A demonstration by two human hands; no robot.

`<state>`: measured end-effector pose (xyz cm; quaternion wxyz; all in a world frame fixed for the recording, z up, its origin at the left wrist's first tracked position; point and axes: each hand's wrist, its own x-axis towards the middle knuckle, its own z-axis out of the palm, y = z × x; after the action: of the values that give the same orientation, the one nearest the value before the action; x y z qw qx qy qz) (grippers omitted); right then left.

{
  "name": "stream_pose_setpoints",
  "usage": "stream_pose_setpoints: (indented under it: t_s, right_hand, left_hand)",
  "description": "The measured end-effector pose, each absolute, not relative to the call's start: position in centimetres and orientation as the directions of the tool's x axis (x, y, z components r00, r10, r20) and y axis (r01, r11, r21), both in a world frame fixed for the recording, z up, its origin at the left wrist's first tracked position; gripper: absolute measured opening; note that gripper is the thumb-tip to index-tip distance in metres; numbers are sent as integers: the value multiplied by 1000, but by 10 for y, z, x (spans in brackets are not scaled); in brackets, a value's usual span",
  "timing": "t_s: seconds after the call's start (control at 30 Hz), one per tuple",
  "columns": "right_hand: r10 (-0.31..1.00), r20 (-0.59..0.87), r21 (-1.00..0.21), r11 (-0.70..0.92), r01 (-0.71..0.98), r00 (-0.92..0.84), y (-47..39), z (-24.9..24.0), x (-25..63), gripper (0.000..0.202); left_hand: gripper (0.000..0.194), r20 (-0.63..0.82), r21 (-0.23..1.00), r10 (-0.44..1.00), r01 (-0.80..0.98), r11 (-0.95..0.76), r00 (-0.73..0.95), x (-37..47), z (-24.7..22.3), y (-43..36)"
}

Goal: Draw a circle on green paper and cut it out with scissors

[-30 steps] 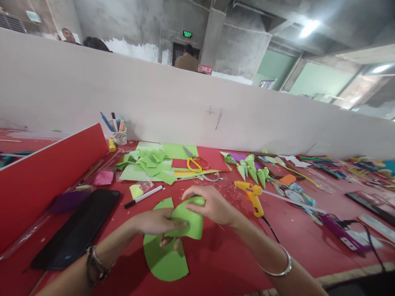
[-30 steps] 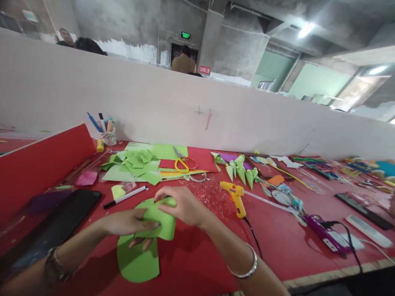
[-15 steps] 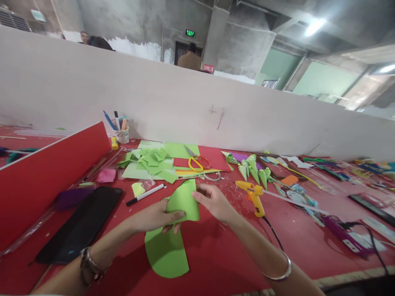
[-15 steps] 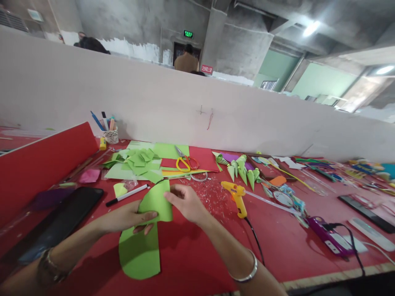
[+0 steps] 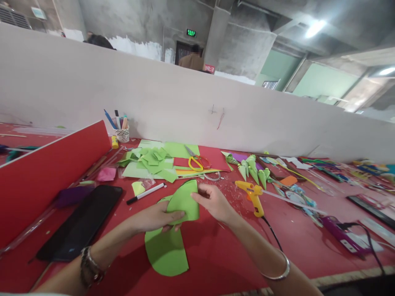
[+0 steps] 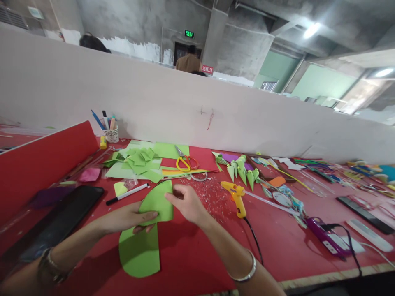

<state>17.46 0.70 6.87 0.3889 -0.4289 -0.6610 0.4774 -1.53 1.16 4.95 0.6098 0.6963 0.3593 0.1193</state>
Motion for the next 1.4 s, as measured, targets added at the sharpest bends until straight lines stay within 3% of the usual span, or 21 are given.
stream_pose_setpoints:
  t_s: [0.17,0.4,0.6,1.0,1.23,1.4]
  right_hand:
    - [934,118,-977,170,128,-336,10,69,172,23]
    - [960,143,-926,216,311,-241,12,68,172,40]
    - [962,138,-928,210,309,-237,11,69,174,39]
    - [927,317,-869,369,330,-201,10,69,171,38]
    - [893,74,-863,281,421,-444,-1,64,172,45]
    - [899,95,-817,316,483,-428,1,61,173,47]
  left_hand:
    - [45,-273,928,613,371,-36,742,-18,47,13]
    - [49,-309,925,551,379,-13,775,-20,45,12]
    - [47,-333,931,514,361,47,791,-20,50,10]
    - [46,-295,949,499,309,57,815,-23,52,11]
    - [43,-273,955,554,293,55,786,-25,51,12]
    - [44,-270,957,522,286,52,809,-26,49,12]
